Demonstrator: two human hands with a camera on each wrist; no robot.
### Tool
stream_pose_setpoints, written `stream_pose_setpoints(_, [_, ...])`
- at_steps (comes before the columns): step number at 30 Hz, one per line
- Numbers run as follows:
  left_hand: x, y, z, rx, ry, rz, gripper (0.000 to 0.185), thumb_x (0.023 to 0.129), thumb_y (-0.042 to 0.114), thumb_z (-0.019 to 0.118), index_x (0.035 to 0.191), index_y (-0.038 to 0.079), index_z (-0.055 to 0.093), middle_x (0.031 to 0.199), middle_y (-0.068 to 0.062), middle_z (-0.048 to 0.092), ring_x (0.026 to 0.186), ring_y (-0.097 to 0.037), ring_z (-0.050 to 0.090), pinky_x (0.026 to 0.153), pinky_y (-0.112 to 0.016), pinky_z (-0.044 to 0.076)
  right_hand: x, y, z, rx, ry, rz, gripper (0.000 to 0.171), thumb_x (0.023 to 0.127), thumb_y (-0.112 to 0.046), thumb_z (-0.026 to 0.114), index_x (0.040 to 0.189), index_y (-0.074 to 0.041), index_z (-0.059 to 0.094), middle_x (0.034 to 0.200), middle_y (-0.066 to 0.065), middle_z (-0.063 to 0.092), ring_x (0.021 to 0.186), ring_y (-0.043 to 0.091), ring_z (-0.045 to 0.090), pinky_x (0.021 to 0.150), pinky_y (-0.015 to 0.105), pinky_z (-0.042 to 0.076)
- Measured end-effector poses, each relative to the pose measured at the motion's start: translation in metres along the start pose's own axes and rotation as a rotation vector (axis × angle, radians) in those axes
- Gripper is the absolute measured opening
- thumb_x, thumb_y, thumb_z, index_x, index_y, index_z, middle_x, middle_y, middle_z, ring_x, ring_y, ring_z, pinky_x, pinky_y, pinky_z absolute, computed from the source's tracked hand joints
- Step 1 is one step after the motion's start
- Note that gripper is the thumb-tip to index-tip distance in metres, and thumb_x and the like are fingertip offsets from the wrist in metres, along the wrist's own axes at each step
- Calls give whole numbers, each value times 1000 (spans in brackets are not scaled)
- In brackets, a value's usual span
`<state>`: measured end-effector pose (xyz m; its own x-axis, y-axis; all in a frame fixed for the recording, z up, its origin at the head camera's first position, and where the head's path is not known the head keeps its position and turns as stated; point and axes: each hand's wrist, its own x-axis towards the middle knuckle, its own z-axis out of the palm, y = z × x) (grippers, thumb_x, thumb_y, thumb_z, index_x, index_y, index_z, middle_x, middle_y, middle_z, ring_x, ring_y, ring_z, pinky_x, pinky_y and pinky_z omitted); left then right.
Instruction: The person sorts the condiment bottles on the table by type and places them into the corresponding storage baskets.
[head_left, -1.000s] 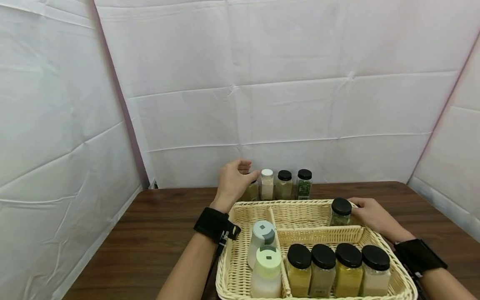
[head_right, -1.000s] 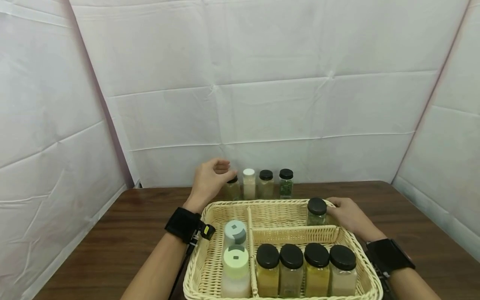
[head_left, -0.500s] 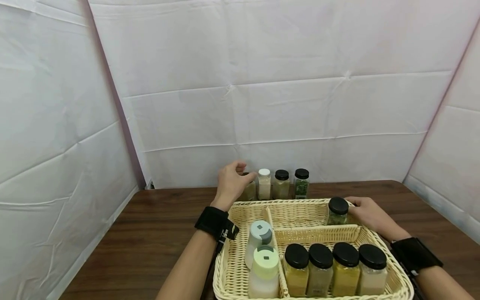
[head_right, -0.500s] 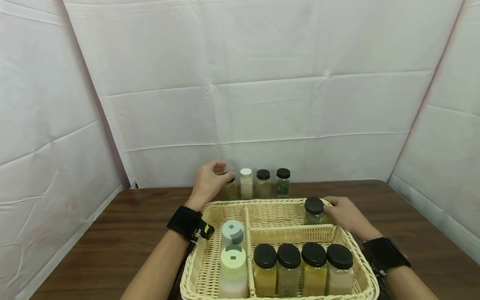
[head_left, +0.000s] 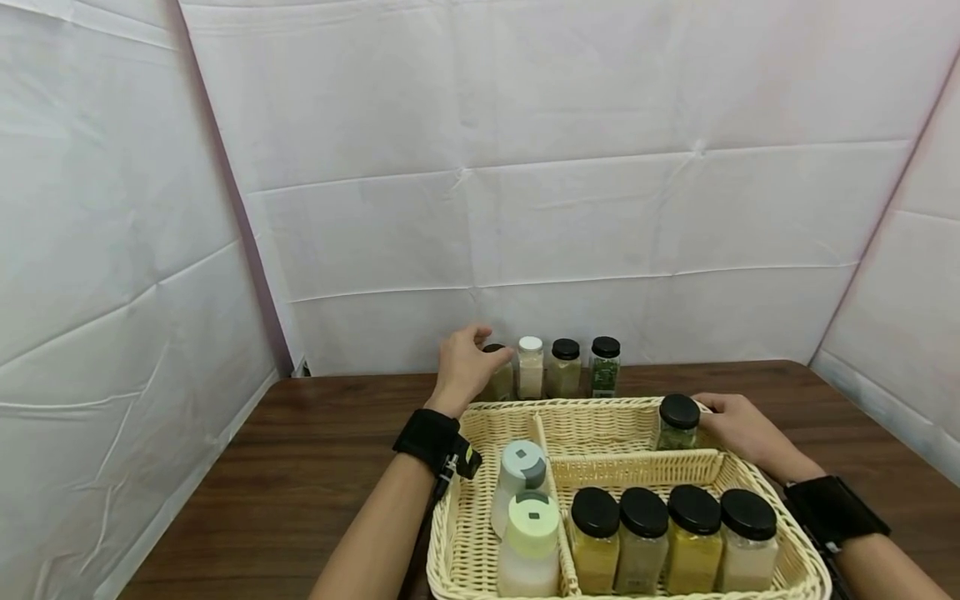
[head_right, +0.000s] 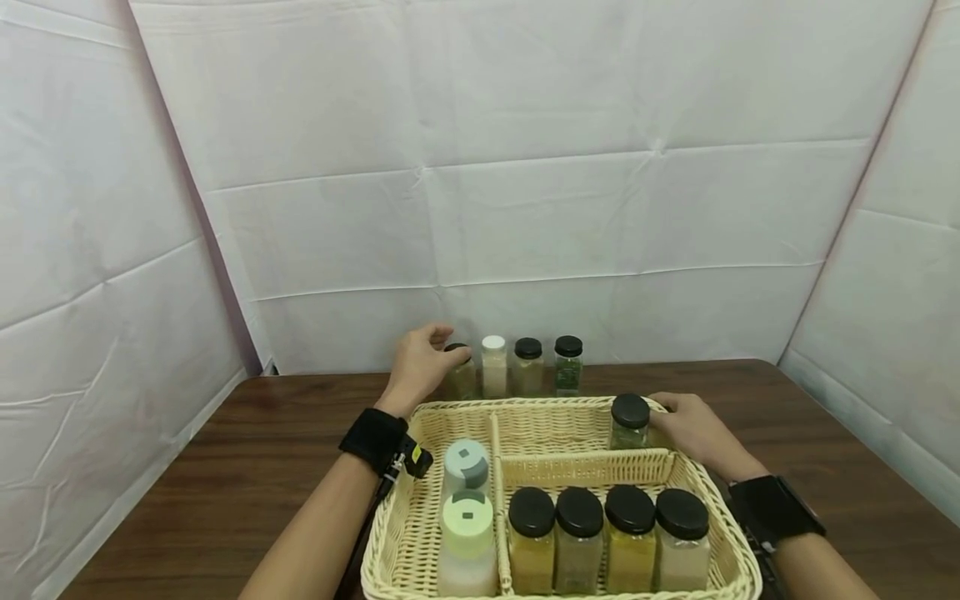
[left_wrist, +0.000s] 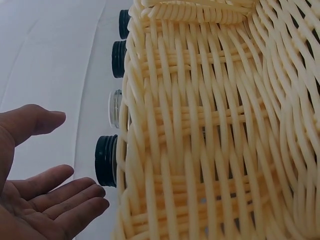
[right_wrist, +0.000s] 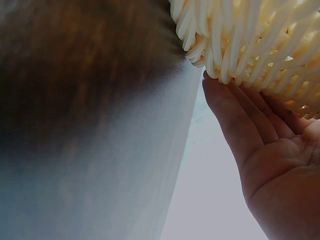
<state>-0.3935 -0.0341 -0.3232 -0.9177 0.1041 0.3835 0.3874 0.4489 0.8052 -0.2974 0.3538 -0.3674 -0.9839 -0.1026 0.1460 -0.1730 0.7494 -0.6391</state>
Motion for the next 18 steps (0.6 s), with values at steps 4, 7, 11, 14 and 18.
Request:
stream_pose_setpoints(4, [2,-4,2,33,1,2,49,95,20,82,136,-3,67,136,-24,67,127,-38,63,101,-48,53,-1,2,0,11,-8,16,56,111,-50,53,137,-2,67,108,8,70,90,26,62,77,45,44])
stream_pose_setpoints(7, [3,-7,5,47,-15,-18,51,94,18,82,138,-4,66,136,-26,66,123,-40,63,98,-48,53,-1,2,0,13,-10,20,54,111,-48,54,136,-3,68,106,9,70,87,26,61,75,46,43])
stream_pose_setpoints(11, [5,-10,6,54,-35,-50,56,95,18,82,143,-5,62,140,-25,63,124,-40,62,98,-48,53,0,2,0,5,1,7,50,112,-43,53,135,-2,69,113,10,71,94,24,62,77,45,43])
stream_pose_setpoints(14, [7,-11,6,59,-42,-53,58,96,17,81,144,-6,60,142,-26,62,129,-41,60,101,-49,52,1,2,0,0,6,7,50,112,-44,53,136,-3,69,117,10,71,97,25,63,79,45,44])
stream_pose_setpoints(18, [8,-12,5,68,-49,-47,58,96,16,81,144,-8,59,142,-26,62,133,-42,57,105,-50,50,1,2,1,12,-5,17,55,111,-49,53,138,-3,67,114,9,71,96,26,64,79,46,43])
